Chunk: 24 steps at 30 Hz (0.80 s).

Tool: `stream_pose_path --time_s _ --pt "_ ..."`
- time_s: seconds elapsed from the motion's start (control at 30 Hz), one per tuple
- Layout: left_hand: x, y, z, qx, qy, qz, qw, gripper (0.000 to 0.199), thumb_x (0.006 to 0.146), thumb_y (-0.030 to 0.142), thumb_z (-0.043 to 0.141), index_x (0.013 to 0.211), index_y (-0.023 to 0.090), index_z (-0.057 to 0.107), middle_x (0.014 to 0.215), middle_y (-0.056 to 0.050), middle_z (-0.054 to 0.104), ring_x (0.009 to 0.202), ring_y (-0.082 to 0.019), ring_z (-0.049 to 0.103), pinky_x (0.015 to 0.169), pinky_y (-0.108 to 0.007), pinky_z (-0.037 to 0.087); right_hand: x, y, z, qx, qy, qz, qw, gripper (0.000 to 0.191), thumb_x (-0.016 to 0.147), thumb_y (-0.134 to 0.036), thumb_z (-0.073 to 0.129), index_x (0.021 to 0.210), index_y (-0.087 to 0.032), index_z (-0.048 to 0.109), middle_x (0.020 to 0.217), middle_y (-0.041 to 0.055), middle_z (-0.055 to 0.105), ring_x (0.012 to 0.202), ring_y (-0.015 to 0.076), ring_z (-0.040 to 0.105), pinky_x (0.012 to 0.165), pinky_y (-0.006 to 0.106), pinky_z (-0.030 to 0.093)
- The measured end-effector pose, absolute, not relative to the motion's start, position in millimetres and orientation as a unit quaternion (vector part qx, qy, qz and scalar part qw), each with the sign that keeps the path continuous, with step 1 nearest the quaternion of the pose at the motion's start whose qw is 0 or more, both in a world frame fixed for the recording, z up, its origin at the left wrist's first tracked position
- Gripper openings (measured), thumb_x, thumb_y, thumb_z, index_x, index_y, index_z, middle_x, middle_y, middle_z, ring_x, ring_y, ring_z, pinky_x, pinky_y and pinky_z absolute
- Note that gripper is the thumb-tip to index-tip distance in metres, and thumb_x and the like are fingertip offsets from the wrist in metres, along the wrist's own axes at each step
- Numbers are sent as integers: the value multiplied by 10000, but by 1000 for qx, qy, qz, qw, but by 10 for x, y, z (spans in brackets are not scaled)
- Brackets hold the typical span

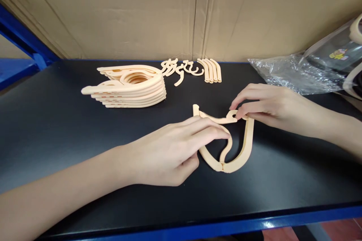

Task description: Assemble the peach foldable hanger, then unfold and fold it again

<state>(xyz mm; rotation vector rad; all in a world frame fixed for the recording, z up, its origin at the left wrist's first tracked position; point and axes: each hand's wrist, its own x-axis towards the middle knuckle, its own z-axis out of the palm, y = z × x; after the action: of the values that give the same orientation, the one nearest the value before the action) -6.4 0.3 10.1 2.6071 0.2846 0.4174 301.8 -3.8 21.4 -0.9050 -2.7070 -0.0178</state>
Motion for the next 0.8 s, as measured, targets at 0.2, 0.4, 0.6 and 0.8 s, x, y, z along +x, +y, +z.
stream_pose_path --time_s 0.2,0.4,0.6,0.8 --pt "-43 -25 92 958 109 168 207 483 945 24 456 1400 138 570 1455 -101 630 1331 -184 580 1145 -325 499 2943 -80 201 -314 -939 7 143 229 1073 -223 502 988 -209 714 1047 55 761 944 203 668 787 355 554" --pt "-30 7 13 961 105 192 172 469 958 104 481 1416 135 578 1442 -105 645 1295 -215 602 1210 -407 445 2891 -128 213 -308 -941 17 142 242 1066 -184 485 988 -219 711 1083 45 771 974 200 694 819 352 570" --pt "-30 27 27 973 87 172 125 296 995 111 483 1214 133 680 1426 -128 665 1337 -243 600 1195 -412 449 2903 -128 200 -339 -932 -3 132 267 1065 -200 468 1056 -194 734 1123 59 759 966 206 707 844 373 571" --pt "-21 23 59 982 79 163 61 234 1028 122 466 1086 124 692 1233 -101 755 1179 -249 672 1043 -385 487 3035 -80 176 -414 -900 -76 112 273 1027 -214 483 991 -176 751 1080 96 766 891 274 706 760 424 503"
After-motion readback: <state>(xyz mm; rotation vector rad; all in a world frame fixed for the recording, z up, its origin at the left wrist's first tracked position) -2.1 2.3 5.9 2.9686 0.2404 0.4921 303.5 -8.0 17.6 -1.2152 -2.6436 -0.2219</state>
